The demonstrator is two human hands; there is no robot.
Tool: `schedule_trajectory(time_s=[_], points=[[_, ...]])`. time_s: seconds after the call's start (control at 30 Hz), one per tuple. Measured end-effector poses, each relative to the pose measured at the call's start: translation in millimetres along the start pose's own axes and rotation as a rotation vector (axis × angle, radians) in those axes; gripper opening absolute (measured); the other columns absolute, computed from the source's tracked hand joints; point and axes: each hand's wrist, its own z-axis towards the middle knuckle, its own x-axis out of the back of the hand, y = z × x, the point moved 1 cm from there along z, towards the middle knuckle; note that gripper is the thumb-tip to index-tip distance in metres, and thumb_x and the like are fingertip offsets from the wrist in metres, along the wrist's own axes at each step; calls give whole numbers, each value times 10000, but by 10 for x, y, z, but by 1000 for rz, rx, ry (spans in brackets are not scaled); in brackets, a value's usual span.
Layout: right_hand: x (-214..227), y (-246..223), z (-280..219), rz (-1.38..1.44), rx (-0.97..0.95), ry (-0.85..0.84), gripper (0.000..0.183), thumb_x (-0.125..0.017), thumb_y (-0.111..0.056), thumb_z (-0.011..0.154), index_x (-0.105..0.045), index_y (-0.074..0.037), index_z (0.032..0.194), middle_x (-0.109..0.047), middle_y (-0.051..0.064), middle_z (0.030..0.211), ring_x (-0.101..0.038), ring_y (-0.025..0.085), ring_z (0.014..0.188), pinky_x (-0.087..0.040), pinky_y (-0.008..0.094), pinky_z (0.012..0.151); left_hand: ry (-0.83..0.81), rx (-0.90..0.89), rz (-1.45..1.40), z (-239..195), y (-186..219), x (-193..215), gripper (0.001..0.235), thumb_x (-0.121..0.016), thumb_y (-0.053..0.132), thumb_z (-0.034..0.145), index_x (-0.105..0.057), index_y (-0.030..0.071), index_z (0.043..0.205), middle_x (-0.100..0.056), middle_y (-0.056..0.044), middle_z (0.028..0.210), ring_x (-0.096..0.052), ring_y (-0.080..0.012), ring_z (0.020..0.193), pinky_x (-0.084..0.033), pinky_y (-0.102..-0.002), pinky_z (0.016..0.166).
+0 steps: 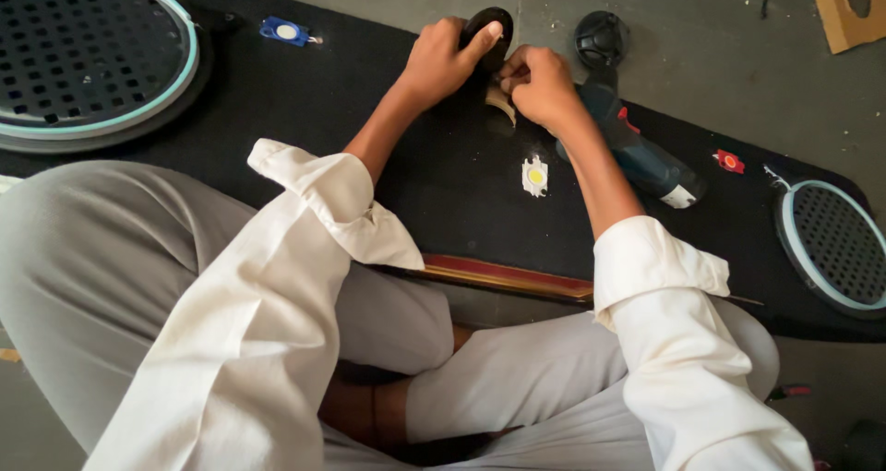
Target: The person sits on the floor and uses a power drill to attach a circular black component to a large black speaker box. They then use a manual screwdriver to tighten the screws further.
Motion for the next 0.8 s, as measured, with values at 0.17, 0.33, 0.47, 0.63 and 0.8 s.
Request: schedule_trajectory(time_s=[0.17, 0.33, 0.47, 0.63, 0.8], points=[[17, -200, -88, -109, 231, 112, 158, -734, 89, 766, -710, -8, 888, -732, 148, 848, -730, 259, 794, -557, 367, 702, 147, -21, -11, -38, -104, 4, 667, -610, 579, 1000, -687, -43, 770, -669, -206, 653, -697, -366, 638, -528, -461, 607], [70, -509, -264, -167, 413, 147, 192, -679, 165, 714, -626, 30, 841, -656, 178, 825, -660, 384, 783, -493, 448, 673, 77, 183, -90, -28, -94, -9, 642, -563, 574, 961, -683, -30, 777, -694, -163, 624, -745, -303, 611, -560, -419, 604], [90, -645, -326, -186, 403, 152, 191, -680, 165, 724, -622, 25, 840, -650, 170, 839, -655, 382, 787, -488, 448, 677, 131, 252, -14, 0, -75, -19, 623, -563, 571, 957, -700, -11, 780, -706, -159, 633, -736, -324, 653, -555, -437, 639], [18, -460, -326, -128, 368, 200, 186, -673, 158, 728, -626, 34, 859, -651, 165, 834, -669, 355, 783, -494, 434, 671, 199, 280, 34, -1, -47, -34, 610, -578, 558, 956, -703, -14, 784, -710, -182, 696, -709, -376, 716, -538, -463, 669], [-82, -298, -224, -25, 198, 274, 88, -683, 35, 819, -667, -11, 893, -717, 93, 848, -724, 239, 800, -570, 371, 718, 155, -5, -79, 6, 192, 145, 548, -624, 513, 980, -735, -20, 913, -733, -198, 817, -723, -344, 768, -544, -436, 709]])
